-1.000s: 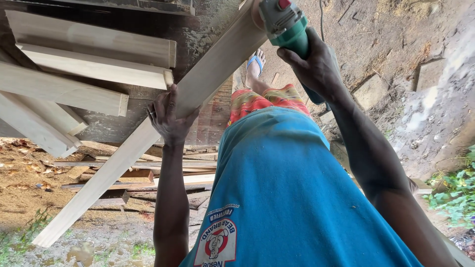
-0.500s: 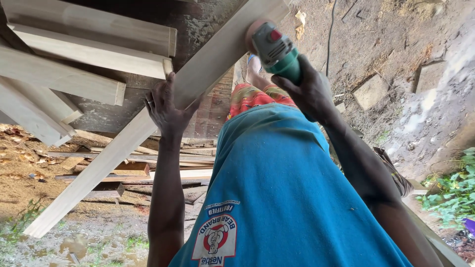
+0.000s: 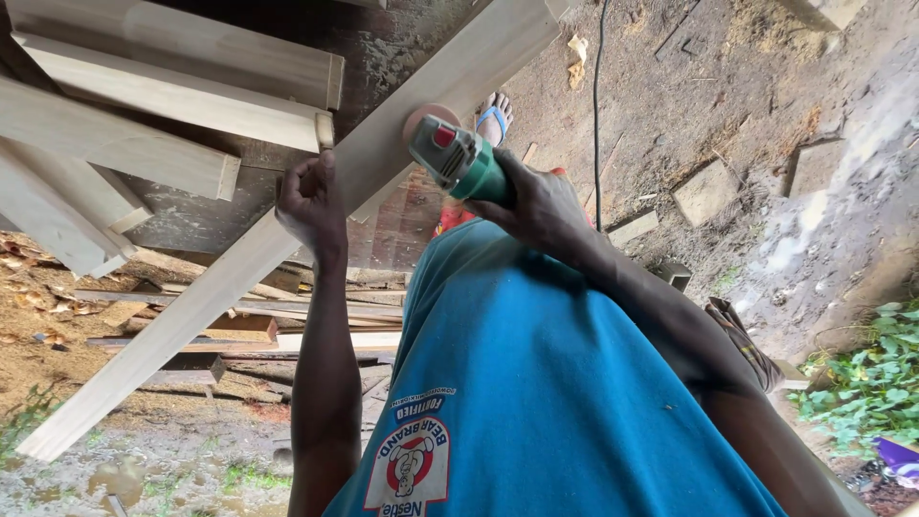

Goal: The person uses a handheld electric sander to smooth the surface of a long, light-colored wooden plank. They hold the plank with one hand and guide the sander along its length with the other, repeatedly moving the tool back and forth.

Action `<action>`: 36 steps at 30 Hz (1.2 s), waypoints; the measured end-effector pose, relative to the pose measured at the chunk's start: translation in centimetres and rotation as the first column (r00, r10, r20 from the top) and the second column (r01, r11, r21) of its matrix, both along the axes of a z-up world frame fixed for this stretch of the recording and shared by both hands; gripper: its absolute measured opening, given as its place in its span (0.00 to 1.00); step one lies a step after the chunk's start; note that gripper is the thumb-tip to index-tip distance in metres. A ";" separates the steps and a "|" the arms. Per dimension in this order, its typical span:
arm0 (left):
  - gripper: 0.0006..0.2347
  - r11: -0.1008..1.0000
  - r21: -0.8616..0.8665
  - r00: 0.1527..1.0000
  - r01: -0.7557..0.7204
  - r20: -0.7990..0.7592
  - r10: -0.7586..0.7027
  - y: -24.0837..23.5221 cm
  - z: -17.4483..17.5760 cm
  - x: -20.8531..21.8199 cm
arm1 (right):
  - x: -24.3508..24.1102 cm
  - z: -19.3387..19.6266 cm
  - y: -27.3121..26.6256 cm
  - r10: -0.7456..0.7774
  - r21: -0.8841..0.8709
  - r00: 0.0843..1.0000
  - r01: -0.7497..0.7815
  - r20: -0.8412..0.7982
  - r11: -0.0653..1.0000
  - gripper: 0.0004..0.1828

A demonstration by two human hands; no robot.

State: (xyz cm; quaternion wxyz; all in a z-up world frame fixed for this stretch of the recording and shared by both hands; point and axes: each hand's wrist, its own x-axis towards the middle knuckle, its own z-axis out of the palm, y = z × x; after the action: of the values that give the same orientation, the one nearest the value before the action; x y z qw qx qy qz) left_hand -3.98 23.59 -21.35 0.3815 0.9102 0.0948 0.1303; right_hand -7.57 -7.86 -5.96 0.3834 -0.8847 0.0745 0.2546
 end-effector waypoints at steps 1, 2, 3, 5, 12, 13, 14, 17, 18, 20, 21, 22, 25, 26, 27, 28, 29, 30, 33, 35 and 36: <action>0.12 1.000 0.005 0.999 -0.023 0.023 0.023 0.2 -0.8 -0.1 | 0.0 -0.1 -0.2 -0.015 -0.007 1.000 0.015 -0.018 1.000 0.38; 0.12 0.999 0.008 0.998 -0.047 0.046 0.047 0.3 -1.5 -0.3 | 0.0 -0.1 -0.4 -0.029 -0.016 0.999 0.029 -0.036 0.999 0.39; 0.12 0.999 0.005 0.998 -0.053 0.042 0.052 0.3 -1.5 -0.4 | 0.1 -0.1 -0.8 -0.024 -0.019 0.999 0.023 -0.040 1.000 0.39; 0.12 0.996 -0.073 0.997 -0.045 0.053 0.048 0.3 -1.6 -0.3 | 0.4 -0.1 -1.6 -0.078 -0.031 0.993 0.076 -0.092 0.997 0.37; 0.12 0.995 -0.086 0.999 -0.050 0.011 0.051 0.2 -1.3 -0.4 | 1.6 1.1 -4.7 -0.221 -0.145 0.959 0.196 -0.180 0.970 0.36; 0.12 0.996 -0.079 0.999 -0.052 0.003 0.052 0.1 -0.9 -0.3 | 1.6 0.9 -5.1 -0.262 -0.133 0.950 0.241 -0.170 0.961 0.35; 0.12 0.996 -0.070 0.998 -0.056 -0.003 0.056 0.1 -0.4 -0.2 | 1.7 0.6 -5.5 -0.299 -0.118 0.941 0.283 -0.159 0.952 0.34; 0.12 0.992 -0.120 0.998 -0.047 0.029 0.051 -0.3 0.2 -0.1 | 2.0 0.2 -6.5 -0.340 -0.113 0.931 0.327 -0.135 0.938 0.34; 0.12 0.992 -0.119 0.998 -0.045 0.027 0.048 -0.5 0.7 0.0 | 2.2 0.6 -6.9 -0.343 -0.113 0.929 0.329 -0.137 0.938 0.34; 0.14 0.993 -0.116 0.999 -0.024 -0.023 0.022 -0.9 1.7 0.2 | 2.7 1.3 -7.8 -0.308 0.025 0.950 0.310 -0.051 0.951 0.25; 0.14 0.993 -0.115 1.000 -0.024 -0.023 0.021 -0.9 1.6 0.3 | 2.8 1.2 -8.2 -0.309 0.025 0.950 0.310 -0.052 0.950 0.25; 0.14 0.991 -0.129 0.999 -0.035 -0.028 0.032 -0.9 1.4 0.2 | 2.8 1.2 -8.5 -0.314 0.058 0.949 0.315 -0.029 0.947 0.24; 0.12 0.982 -0.178 0.998 -0.054 -0.041 0.047 -1.0 1.3 0.3 | 2.6 1.0 -9.2 -0.327 0.106 0.945 0.324 0.010 0.940 0.23; 0.11 0.975 -0.213 0.997 -0.061 -0.052 0.051 -1.0 1.3 0.2 | 2.5 1.0 -9.4 -0.335 0.122 0.942 0.330 0.023 0.936 0.23; 0.11 0.975 -0.211 0.997 -0.062 -0.056 0.051 -1.0 1.3 0.1 | 2.2 1.2 -9.2 -0.335 0.122 0.942 0.331 0.019 0.936 0.23; 0.11 0.974 -0.213 0.996 -0.075 -0.062 0.063 -1.0 1.2 0.1 | 2.1 1.4 -9.0 -0.334 0.160 0.942 0.328 0.012 0.931 0.22; 0.12 0.973 -0.215 0.995 -0.089 -0.068 0.076 -1.0 1.1 0.1 | 2.0 1.5 -8.8 -0.333 0.199 0.943 0.326 0.005 0.924 0.22; 0.12 0.973 -0.213 0.994 -0.092 -0.071 0.079 -1.1 1.0 0.1 | 1.8 1.4 -8.5 -0.331 0.199 0.944 0.324 0.002 0.925 0.22; 0.12 0.976 -0.199 0.996 -0.087 -0.037 0.082 -1.1 0.9 0.1 | 1.2 1.0 -7.7 -0.326 0.084 0.945 0.324 0.014 0.942 0.23; 0.11 0.961 -0.256 0.994 -0.103 -0.055 0.092 -1.3 1.1 0.2 | 0.8 0.9 -7.1 -0.336 0.037 0.942 0.336 0.004 0.941 0.23; 0.11 0.961 -0.257 0.994 -0.101 -0.054 0.090 -1.3 1.1 0.2 | 0.8 1.0 -6.9 -0.338 0.037 0.941 0.337 0.006 0.941 0.23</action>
State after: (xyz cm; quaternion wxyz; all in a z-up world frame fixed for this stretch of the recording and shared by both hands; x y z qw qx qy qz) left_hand -3.77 22.28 -20.28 0.4886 0.8493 0.1629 0.1159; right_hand -6.77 -14.72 -5.00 0.4373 -0.8534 0.2181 0.1813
